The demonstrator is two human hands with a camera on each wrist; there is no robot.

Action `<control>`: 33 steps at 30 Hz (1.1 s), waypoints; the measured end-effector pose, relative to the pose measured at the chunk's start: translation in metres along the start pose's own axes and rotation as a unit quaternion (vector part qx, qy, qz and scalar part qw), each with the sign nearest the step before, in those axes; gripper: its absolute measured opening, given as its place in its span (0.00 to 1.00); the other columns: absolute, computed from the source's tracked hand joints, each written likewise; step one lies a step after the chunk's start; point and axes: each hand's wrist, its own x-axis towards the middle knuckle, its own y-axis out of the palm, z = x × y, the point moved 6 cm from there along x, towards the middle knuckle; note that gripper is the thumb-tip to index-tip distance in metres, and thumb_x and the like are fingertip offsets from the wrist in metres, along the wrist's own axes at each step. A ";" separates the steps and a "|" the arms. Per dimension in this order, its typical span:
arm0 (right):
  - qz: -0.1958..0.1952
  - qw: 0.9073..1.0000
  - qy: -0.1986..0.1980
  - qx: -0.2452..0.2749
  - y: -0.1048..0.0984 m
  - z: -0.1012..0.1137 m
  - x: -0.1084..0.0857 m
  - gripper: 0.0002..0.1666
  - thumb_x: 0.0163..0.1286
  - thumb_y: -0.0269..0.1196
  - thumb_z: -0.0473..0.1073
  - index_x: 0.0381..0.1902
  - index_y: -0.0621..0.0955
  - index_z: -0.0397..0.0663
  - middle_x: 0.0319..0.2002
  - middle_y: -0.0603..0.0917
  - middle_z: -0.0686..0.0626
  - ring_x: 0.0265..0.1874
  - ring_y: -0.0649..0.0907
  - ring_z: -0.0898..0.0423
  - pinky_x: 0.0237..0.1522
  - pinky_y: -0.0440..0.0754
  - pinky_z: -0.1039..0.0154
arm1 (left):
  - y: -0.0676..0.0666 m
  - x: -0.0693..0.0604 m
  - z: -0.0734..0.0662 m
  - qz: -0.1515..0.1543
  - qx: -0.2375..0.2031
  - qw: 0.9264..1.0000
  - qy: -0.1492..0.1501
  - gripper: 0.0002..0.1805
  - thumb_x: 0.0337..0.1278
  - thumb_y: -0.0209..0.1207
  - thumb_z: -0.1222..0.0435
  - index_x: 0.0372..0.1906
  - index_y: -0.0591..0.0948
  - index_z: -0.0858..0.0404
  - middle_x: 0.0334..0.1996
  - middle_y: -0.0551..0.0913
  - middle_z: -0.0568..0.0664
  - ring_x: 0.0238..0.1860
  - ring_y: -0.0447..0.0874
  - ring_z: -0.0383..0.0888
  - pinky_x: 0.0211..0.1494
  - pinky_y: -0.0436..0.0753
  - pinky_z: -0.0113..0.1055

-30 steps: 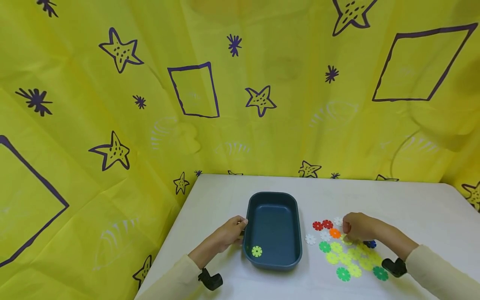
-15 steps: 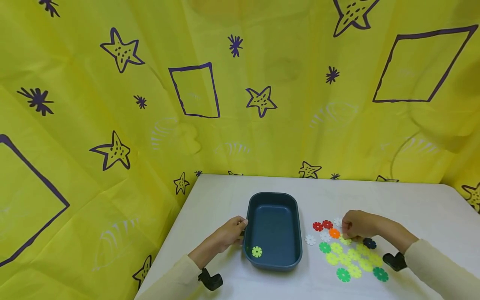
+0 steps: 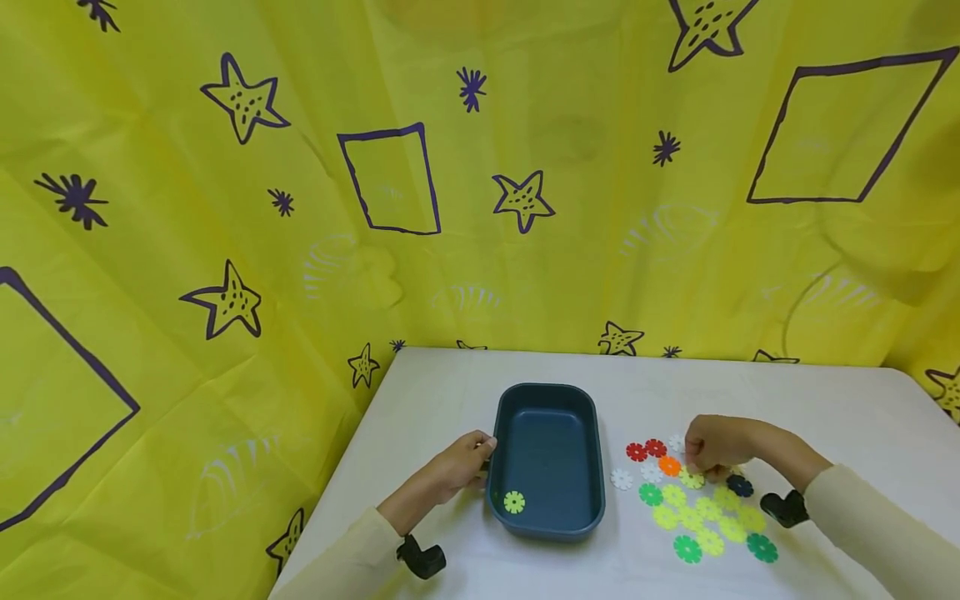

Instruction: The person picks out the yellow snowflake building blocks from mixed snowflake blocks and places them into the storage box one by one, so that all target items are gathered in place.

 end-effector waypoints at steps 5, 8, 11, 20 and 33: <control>0.014 1.000 -0.004 -0.022 -0.008 0.010 -0.003 0.07 0.72 0.64 0.29 0.33 0.81 0.40 0.24 0.75 0.49 0.25 0.75 0.55 0.34 0.74 0.64 | 0.000 -0.001 -0.002 0.001 0.001 1.000 -0.002 0.18 0.87 0.46 0.61 0.60 0.74 0.73 0.56 0.80 0.63 0.59 0.82 0.57 0.61 0.85 0.54; 0.019 0.999 -0.010 -0.036 -0.013 0.019 -0.004 0.07 0.71 0.64 0.28 0.32 0.81 0.41 0.24 0.76 0.50 0.24 0.75 0.55 0.33 0.76 0.64 | 0.000 0.000 0.000 0.003 -0.001 1.000 -0.003 0.17 0.87 0.46 0.61 0.60 0.73 0.73 0.56 0.80 0.63 0.59 0.82 0.58 0.62 0.85 0.54; 0.019 0.998 -0.024 -0.049 -0.017 0.030 -0.003 0.07 0.72 0.63 0.28 0.33 0.81 0.41 0.24 0.77 0.50 0.25 0.75 0.56 0.34 0.75 0.64 | 0.000 0.000 0.001 0.001 0.000 1.000 -0.005 0.17 0.87 0.46 0.61 0.60 0.73 0.73 0.56 0.80 0.63 0.59 0.82 0.58 0.61 0.85 0.53; 0.010 0.995 -0.058 -0.078 -0.030 0.071 0.003 0.06 0.73 0.63 0.29 0.34 0.82 0.42 0.29 0.81 0.50 0.28 0.78 0.56 0.38 0.83 0.62 | 0.000 0.001 0.001 -0.004 0.007 1.000 -0.001 0.18 0.87 0.46 0.61 0.60 0.74 0.73 0.56 0.80 0.63 0.59 0.82 0.58 0.60 0.85 0.53; -0.004 0.988 -0.118 -0.098 -0.043 0.143 0.019 0.05 0.75 0.66 0.34 0.36 0.85 0.40 0.32 0.85 0.47 0.30 0.81 0.57 0.40 0.86 0.62 | 0.002 0.000 0.000 0.004 -0.013 1.000 0.001 0.16 0.87 0.45 0.62 0.58 0.74 0.72 0.55 0.80 0.62 0.59 0.82 0.58 0.61 0.85 0.53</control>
